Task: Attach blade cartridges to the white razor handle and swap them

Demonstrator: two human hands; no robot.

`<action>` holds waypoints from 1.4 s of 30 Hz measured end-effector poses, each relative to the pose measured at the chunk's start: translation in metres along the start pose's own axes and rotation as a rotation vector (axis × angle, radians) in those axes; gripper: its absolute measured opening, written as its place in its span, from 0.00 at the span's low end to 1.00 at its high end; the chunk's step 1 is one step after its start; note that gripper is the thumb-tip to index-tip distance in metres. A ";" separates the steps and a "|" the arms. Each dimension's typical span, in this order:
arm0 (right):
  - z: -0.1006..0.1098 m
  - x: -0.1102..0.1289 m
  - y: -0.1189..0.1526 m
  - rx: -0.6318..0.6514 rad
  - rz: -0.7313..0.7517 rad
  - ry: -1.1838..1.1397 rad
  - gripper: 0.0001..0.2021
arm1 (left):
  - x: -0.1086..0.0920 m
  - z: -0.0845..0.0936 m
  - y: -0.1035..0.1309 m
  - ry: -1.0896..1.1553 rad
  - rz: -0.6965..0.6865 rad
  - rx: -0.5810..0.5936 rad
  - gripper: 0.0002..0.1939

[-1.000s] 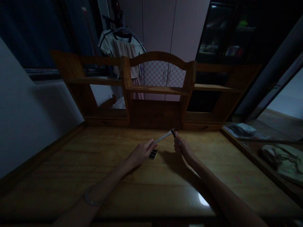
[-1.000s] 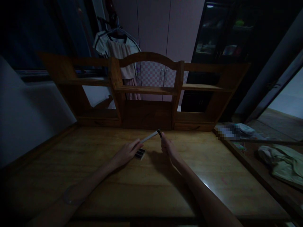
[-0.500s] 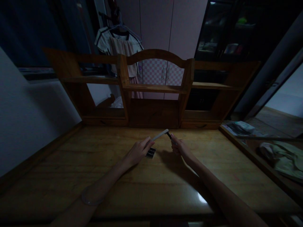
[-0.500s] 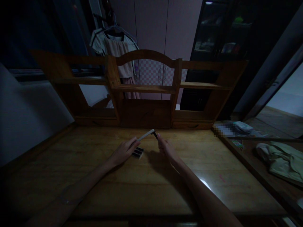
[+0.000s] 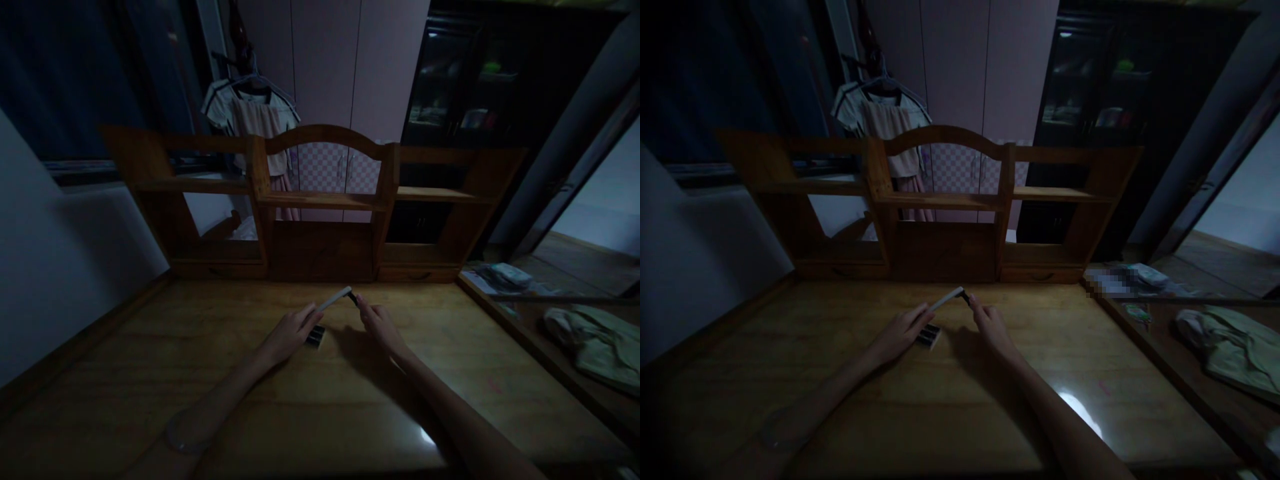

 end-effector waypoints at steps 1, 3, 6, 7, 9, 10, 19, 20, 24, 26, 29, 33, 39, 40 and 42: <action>0.002 0.000 0.000 -0.018 -0.001 0.021 0.28 | 0.001 0.000 -0.001 -0.002 0.005 -0.003 0.18; 0.004 0.002 0.000 -0.039 -0.002 0.034 0.28 | 0.002 0.000 -0.002 -0.007 0.006 -0.011 0.18; 0.007 0.008 0.000 -0.061 0.025 0.071 0.28 | 0.001 0.000 -0.004 -0.007 0.000 -0.015 0.18; 0.009 0.010 0.000 -0.070 0.037 0.082 0.28 | 0.001 0.000 -0.004 -0.005 0.000 -0.011 0.18; 0.011 0.013 0.000 -0.088 0.055 0.082 0.28 | 0.001 0.000 -0.005 -0.001 0.000 -0.005 0.18; 0.012 0.012 0.000 -0.089 0.052 0.060 0.28 | 0.000 0.000 -0.005 0.001 -0.001 -0.005 0.17; -0.009 -0.015 -0.005 0.055 -0.221 -0.605 0.26 | 0.006 0.008 -0.006 -0.001 0.007 -0.071 0.15; -0.008 -0.012 -0.005 0.059 -0.209 -0.649 0.26 | 0.007 0.010 -0.006 -0.001 0.010 -0.089 0.15; -0.003 -0.001 -0.003 0.080 -0.142 -0.677 0.25 | 0.009 0.018 -0.004 0.026 0.027 -0.156 0.15; -0.001 0.001 -0.003 0.081 -0.113 -0.630 0.24 | 0.010 0.019 -0.005 0.058 0.036 -0.175 0.15; 0.001 0.007 -0.003 0.068 -0.037 -0.528 0.23 | 0.013 0.021 -0.006 0.138 0.061 -0.211 0.16; 0.011 0.026 0.002 0.003 0.164 -0.269 0.19 | 0.023 0.018 -0.008 0.301 0.120 -0.235 0.16; 0.007 0.047 0.011 0.033 0.382 0.200 0.11 | 0.034 0.011 -0.011 0.438 0.165 -0.214 0.16; 0.005 0.048 0.011 0.045 0.403 0.229 0.10 | 0.034 0.011 -0.011 0.446 0.165 -0.206 0.16; 0.003 0.049 0.012 0.070 0.430 0.261 0.08 | 0.034 0.010 -0.011 0.452 0.165 -0.185 0.16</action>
Point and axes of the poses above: each hand's wrist, its own y-axis away from the middle knuckle, its own z-axis out of the back of the hand, x = y × z, the point moved 10 cm from there along -y, towards the middle knuckle, and after that the axes turned 7 degrees about -y, right-handed, at the moved point
